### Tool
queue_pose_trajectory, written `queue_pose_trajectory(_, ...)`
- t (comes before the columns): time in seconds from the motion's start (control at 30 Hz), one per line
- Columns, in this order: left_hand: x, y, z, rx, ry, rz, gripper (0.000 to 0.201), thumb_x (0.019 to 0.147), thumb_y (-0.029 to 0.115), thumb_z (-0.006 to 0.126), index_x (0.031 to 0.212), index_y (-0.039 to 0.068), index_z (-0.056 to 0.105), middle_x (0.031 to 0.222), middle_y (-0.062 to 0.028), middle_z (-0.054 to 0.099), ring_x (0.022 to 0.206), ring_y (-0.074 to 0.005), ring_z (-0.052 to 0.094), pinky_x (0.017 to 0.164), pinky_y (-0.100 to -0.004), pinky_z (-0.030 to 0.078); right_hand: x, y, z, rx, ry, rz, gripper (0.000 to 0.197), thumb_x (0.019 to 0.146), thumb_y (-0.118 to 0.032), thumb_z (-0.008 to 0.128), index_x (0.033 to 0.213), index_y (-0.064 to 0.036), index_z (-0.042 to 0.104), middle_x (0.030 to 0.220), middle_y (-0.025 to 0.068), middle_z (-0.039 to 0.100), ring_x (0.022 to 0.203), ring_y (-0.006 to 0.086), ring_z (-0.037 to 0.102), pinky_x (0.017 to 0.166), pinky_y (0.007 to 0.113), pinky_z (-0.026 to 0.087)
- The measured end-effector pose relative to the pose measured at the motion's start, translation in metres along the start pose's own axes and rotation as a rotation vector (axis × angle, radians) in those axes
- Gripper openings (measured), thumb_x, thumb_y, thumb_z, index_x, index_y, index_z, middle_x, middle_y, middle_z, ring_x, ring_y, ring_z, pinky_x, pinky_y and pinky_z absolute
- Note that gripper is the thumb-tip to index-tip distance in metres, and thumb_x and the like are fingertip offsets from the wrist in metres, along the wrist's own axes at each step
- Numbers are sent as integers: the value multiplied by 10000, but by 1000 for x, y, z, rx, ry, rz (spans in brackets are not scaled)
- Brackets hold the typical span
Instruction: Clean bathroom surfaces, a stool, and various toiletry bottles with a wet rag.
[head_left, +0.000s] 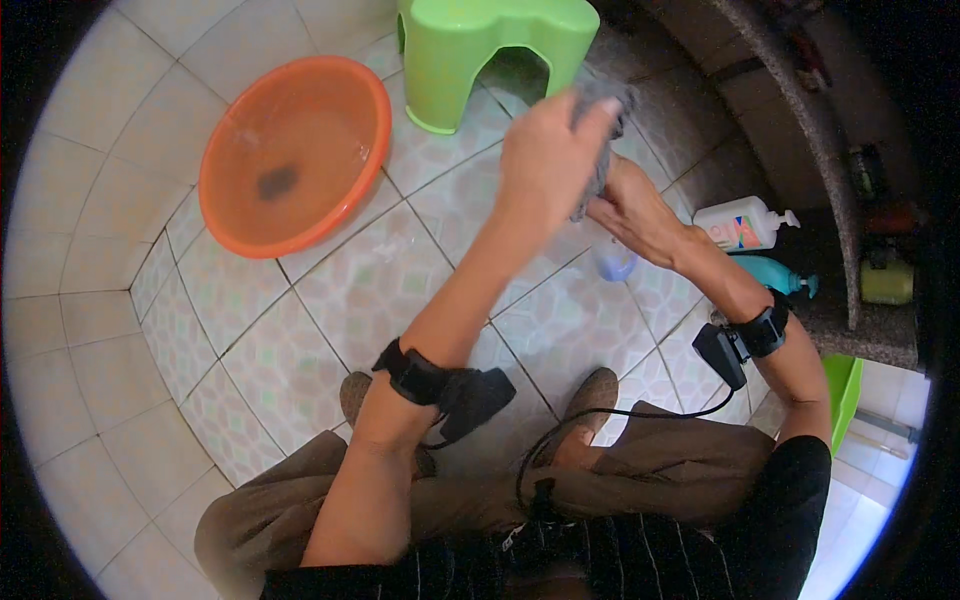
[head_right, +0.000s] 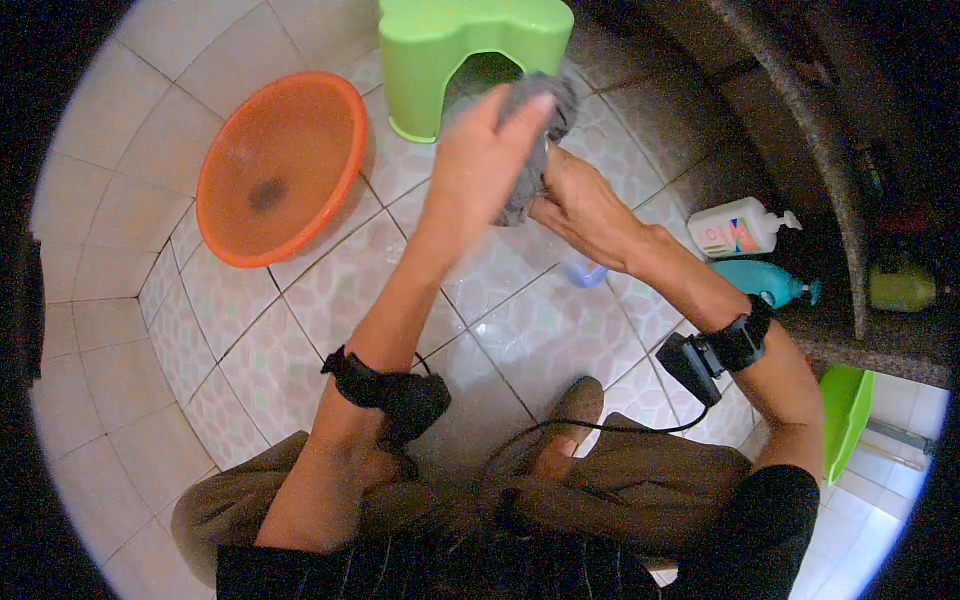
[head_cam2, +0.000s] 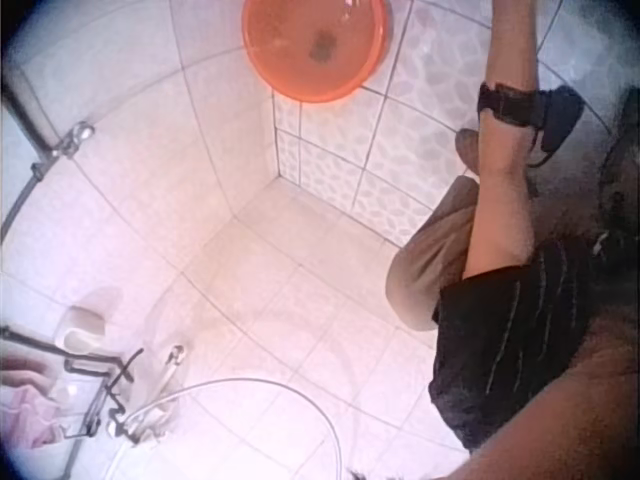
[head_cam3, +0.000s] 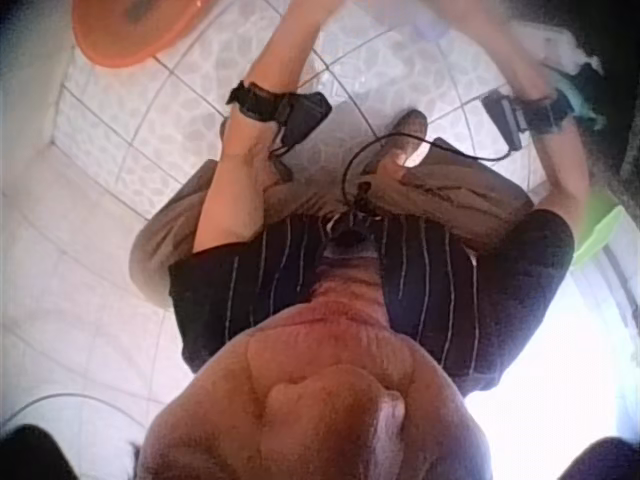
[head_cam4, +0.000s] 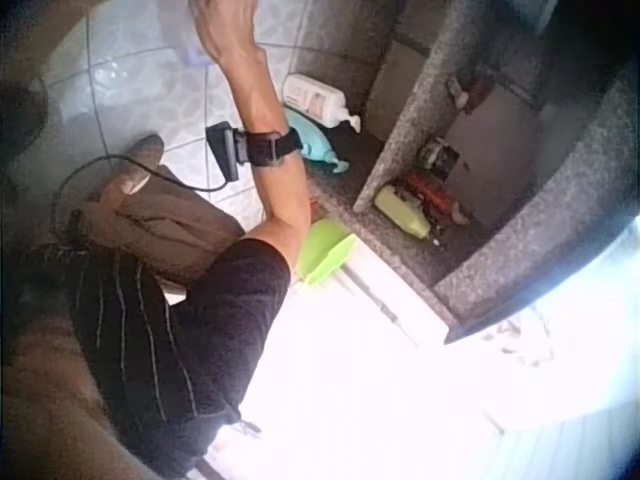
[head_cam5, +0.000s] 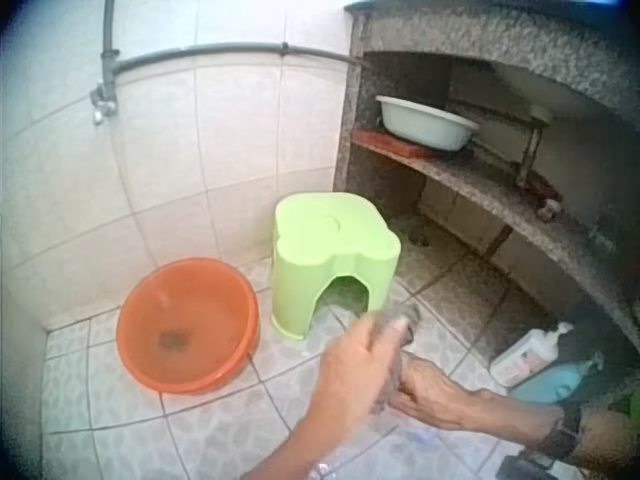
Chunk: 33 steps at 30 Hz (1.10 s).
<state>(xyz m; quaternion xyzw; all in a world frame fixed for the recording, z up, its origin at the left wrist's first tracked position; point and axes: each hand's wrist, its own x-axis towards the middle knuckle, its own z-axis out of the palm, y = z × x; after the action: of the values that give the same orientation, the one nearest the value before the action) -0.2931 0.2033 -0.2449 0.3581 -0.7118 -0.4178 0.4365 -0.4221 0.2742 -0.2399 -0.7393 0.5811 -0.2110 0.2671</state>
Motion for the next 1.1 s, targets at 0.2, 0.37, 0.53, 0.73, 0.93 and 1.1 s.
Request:
queue_pose_trajectory(0.2,-2,-22,-16,-871,-224,-533,349,884,375,524,984,43,567,883,-46,606,711,-128,579,652,-273,471,-4,-18,-1,240,118,89,224,854,-164,559,1002,-31,456,862,53,497,792,147,485,707,288,412)
queue_pose_trajectory(0.37,-12,-58,-1,-705,-40,-571,344,877,348,539,953,14,570,812,-61,604,705,-119,556,643,-272,461,2,11,39,600,185,145,188,895,-145,514,1049,-45,473,944,2,486,863,107,466,762,260,399)
queue_pose_trajectory(0.53,-3,-91,-13,-490,-28,-491,372,846,315,598,1065,19,545,853,-54,611,720,-133,577,644,-276,479,-8,51,71,542,200,241,320,907,-168,502,1201,-45,477,1113,31,517,1009,123,477,892,270,376)
queue_pose_trajectory(0.73,49,-115,-126,-70,-5,-361,325,856,304,542,990,11,578,845,-78,613,657,-173,589,584,-313,478,-22,52,48,535,144,391,420,901,-272,534,1240,-34,467,1147,75,521,1079,155,477,939,297,366)
queue_pose_trajectory(0.93,52,-108,-222,132,-466,-638,348,910,353,482,1113,76,543,805,-53,582,633,-137,576,551,-281,496,-63,47,61,445,88,565,631,868,-435,530,1313,-22,360,1286,156,428,1170,255,428,957,353,363)
queue_pose_trajectory(1.1,32,-146,-257,560,-455,-665,400,944,383,371,1137,81,550,892,-94,614,701,-211,605,660,-372,508,-78,31,79,760,-493,1002,610,855,-472,520,1285,-57,396,1254,89,471,1109,263,469,790,375,467)
